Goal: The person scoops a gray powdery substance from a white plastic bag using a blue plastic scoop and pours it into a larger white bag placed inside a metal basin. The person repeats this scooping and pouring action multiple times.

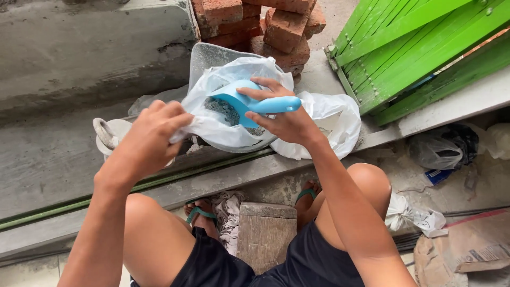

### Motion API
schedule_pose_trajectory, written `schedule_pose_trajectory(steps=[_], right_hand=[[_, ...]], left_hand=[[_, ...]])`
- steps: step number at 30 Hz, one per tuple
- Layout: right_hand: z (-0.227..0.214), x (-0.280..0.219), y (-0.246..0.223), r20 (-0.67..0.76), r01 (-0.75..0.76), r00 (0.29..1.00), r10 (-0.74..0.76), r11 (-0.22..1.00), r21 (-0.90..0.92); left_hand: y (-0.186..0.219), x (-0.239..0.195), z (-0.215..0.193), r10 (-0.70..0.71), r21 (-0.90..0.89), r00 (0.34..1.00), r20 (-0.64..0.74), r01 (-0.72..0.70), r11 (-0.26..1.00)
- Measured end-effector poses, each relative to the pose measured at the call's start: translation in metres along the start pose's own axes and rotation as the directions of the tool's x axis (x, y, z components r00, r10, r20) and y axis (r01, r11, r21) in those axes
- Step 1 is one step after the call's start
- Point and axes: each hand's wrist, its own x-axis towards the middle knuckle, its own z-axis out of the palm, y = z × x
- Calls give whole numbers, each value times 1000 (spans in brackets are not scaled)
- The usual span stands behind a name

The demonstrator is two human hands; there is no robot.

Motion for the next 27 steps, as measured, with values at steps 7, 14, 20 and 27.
schedule_pose_trajectory(steps=[7,14,20,27], right_hand=[[-13,-8,-2,-4,140,990,-140,989,-39],[-14,-3,-12,103,246,963,-250,968,49],[-45,-13,-18,-13,221,975,-221,975,13],[-56,-22,-4,-158,275,943,-293,953,-126]], left_hand=[[9,-6,-6,-85,-196,972,-217,42,980],[0,3,12,-214,-424,881,-421,18,906],[8,5,4,-216,-477,847,-486,-49,878],[22,-3,0,-211,-385,889,-407,42,922]])
